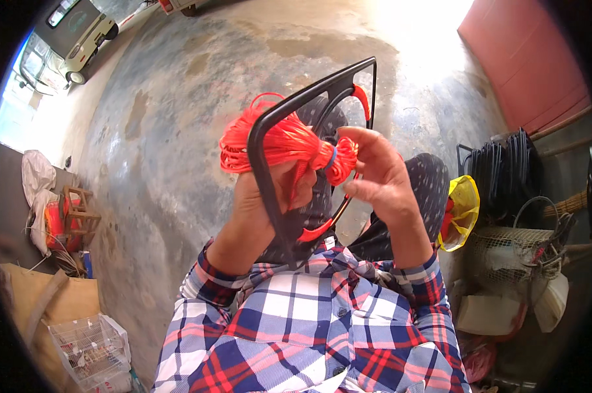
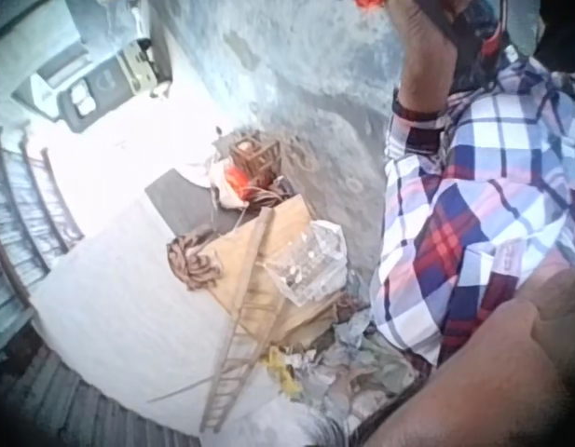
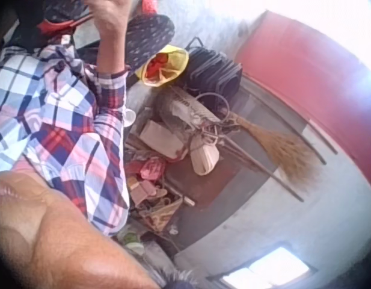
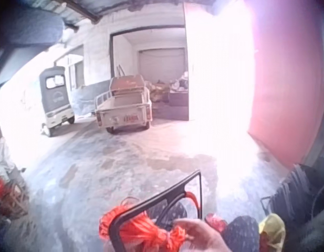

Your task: Wrapping a black plastic frame with red nylon string.

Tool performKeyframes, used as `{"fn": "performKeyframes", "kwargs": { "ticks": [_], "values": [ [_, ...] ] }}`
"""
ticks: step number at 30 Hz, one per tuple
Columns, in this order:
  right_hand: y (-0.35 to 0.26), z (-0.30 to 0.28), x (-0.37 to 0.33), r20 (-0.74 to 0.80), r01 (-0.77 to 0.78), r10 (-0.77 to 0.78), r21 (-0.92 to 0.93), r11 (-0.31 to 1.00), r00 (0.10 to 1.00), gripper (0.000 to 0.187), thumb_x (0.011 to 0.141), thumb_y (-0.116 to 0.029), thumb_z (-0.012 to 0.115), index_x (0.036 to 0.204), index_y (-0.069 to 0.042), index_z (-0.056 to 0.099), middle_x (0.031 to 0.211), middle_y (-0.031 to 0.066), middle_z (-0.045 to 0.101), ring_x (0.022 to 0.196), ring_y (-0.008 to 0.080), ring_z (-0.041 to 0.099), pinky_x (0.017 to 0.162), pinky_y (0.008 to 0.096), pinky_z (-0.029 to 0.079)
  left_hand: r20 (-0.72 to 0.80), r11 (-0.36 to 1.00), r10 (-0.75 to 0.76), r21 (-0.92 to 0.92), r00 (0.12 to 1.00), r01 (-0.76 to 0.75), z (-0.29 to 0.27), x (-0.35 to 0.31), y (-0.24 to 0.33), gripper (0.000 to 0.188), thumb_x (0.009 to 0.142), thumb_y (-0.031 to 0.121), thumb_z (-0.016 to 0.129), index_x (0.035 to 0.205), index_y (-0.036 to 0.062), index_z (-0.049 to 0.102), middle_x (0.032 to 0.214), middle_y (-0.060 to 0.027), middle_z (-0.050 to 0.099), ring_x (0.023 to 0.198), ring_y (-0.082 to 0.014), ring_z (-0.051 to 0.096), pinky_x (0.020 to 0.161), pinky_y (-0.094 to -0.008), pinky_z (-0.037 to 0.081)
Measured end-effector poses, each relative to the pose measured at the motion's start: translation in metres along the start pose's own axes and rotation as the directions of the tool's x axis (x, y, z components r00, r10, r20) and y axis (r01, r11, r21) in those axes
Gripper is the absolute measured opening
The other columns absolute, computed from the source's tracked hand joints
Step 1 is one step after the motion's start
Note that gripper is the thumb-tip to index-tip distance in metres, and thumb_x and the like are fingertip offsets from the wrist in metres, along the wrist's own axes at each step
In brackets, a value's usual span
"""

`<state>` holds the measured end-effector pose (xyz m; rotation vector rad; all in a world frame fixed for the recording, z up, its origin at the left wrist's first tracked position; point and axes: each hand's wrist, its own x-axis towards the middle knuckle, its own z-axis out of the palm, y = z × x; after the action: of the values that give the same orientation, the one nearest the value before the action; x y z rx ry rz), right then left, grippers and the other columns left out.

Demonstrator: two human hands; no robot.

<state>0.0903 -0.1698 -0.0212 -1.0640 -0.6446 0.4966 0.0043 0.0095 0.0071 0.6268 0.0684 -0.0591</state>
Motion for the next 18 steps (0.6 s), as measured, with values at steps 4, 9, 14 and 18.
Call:
{"fn": "performKeyframes", "kwargs": {
  "ticks": [4,9,14,18],
  "values": [
    [-0.011,0.034,0.000,-0.132,0.102,-0.088,0.103,0.989,0.987,0.057,0.072,0.003,0.074,0.124,0.001,0.052,0.117,0.0067,0.058,0.103,0.0129,0.057,0.094,0.0280,0.045,-0.196,0.994,0.054,0.108,0.979,-0.033,0.018,0.001,-0.004,0.036,0.089,0.017,0.064,0.122,0.0101,0.052,0.093,-0.0075,0.063,0.068,-0.0114,0.060,0.052,-0.0189,0.044],
    [-0.022,-0.017,0.001,-0.307,0.357,-0.284,0.212,0.910,0.908,0.028,0.089,-0.018,0.064,0.112,-0.002,0.059,0.101,0.0126,0.066,0.084,0.0195,0.065,0.071,0.0316,0.053,0.006,0.996,0.003,0.087,1.000,-0.003,-0.009,0.003,0.005,0.042,0.086,0.013,0.058,0.127,0.0061,0.053,0.094,-0.0123,0.061,0.064,-0.0147,0.056,0.050,-0.0235,0.040],
    [-0.047,-0.090,-0.009,-0.672,0.555,-0.244,0.295,0.777,0.699,0.042,0.092,-0.048,0.055,0.109,-0.009,0.056,0.099,0.0049,0.064,0.093,0.0218,0.061,0.080,0.0402,0.050,0.023,0.995,0.097,-0.013,0.995,-0.096,-0.030,-0.005,0.015,0.051,0.085,0.023,0.051,0.133,0.0059,0.051,0.100,-0.0138,0.059,0.067,-0.0166,0.054,0.053,-0.0268,0.039],
    [-0.014,-0.135,-0.035,-0.288,0.256,-0.062,0.707,0.659,0.956,0.045,0.091,-0.053,0.056,0.098,-0.008,0.052,0.075,0.0012,0.050,0.071,0.0163,0.051,0.067,0.0315,0.044,-0.101,0.986,0.165,0.056,0.981,-0.160,-0.038,-0.008,0.020,0.044,0.086,0.025,0.049,0.124,0.0054,0.056,0.095,-0.0145,0.060,0.064,-0.0164,0.052,0.052,-0.0271,0.038]
  ]
}}
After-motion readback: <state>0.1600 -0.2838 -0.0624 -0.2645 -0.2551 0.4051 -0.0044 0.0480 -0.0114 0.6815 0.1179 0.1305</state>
